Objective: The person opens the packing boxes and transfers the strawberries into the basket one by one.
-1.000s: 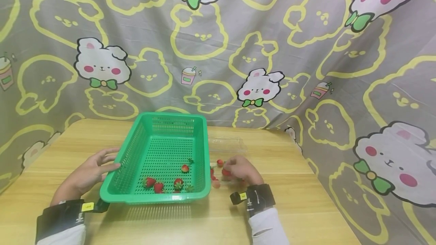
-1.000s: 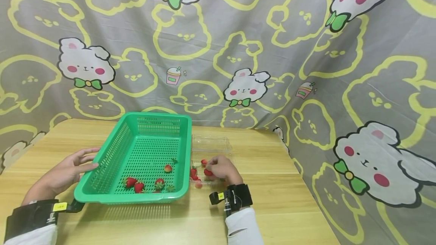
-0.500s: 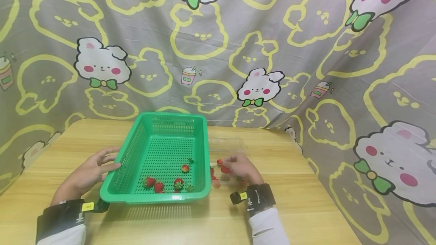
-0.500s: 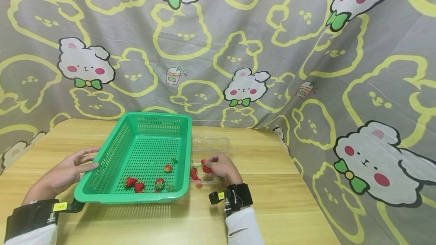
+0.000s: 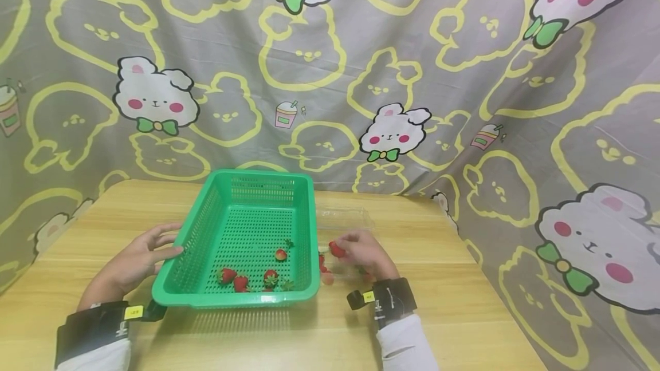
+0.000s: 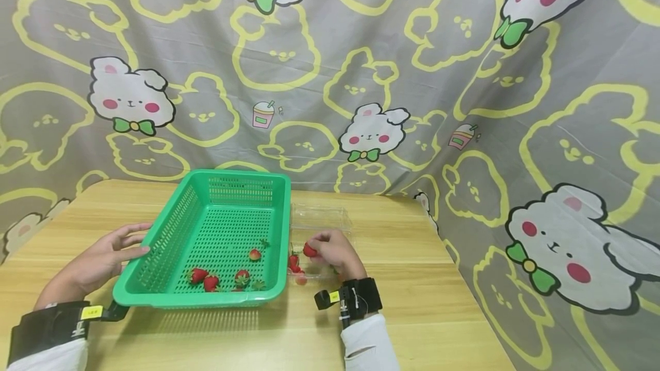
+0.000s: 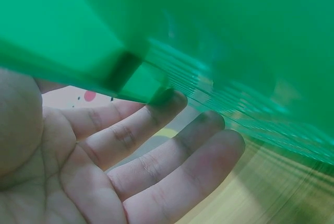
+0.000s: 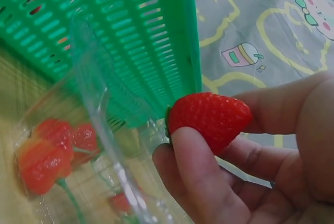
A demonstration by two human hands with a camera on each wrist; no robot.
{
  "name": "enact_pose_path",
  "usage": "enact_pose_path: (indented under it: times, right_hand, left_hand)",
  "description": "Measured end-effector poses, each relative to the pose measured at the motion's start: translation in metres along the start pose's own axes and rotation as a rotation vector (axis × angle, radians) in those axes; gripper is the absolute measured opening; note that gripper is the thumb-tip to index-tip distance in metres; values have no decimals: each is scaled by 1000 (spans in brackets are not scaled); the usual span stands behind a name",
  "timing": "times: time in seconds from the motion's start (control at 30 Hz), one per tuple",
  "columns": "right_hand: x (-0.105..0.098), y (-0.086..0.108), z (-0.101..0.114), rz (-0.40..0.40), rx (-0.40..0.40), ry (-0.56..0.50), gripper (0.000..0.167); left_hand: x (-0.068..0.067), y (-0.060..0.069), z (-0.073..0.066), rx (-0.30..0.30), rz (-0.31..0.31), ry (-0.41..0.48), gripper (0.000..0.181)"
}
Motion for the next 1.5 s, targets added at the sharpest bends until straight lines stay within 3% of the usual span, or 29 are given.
enact_pose_path:
  times: [0.3, 0.77, 1.5]
  right_hand:
    - [2, 4, 11, -18, 4, -20, 26]
    - [4, 5, 17, 7, -35, -64, 28]
    - [9, 9, 25, 43, -51, -86, 27]
  left_hand:
    - [0, 1, 0, 3, -5, 7, 65]
    - [-1, 0, 4, -4, -5, 8, 66]
    - [-1, -1, 0, 8, -3, 8, 64]
Point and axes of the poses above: each hand's wrist, its own y-axis away from the middle knuckle, its own x-axis out of the palm, z = x × y, the point moved 4 cm from there along -y, towards the middle knuckle, and after that the axes turned 5 degrees about y, right-handed, at the moved point
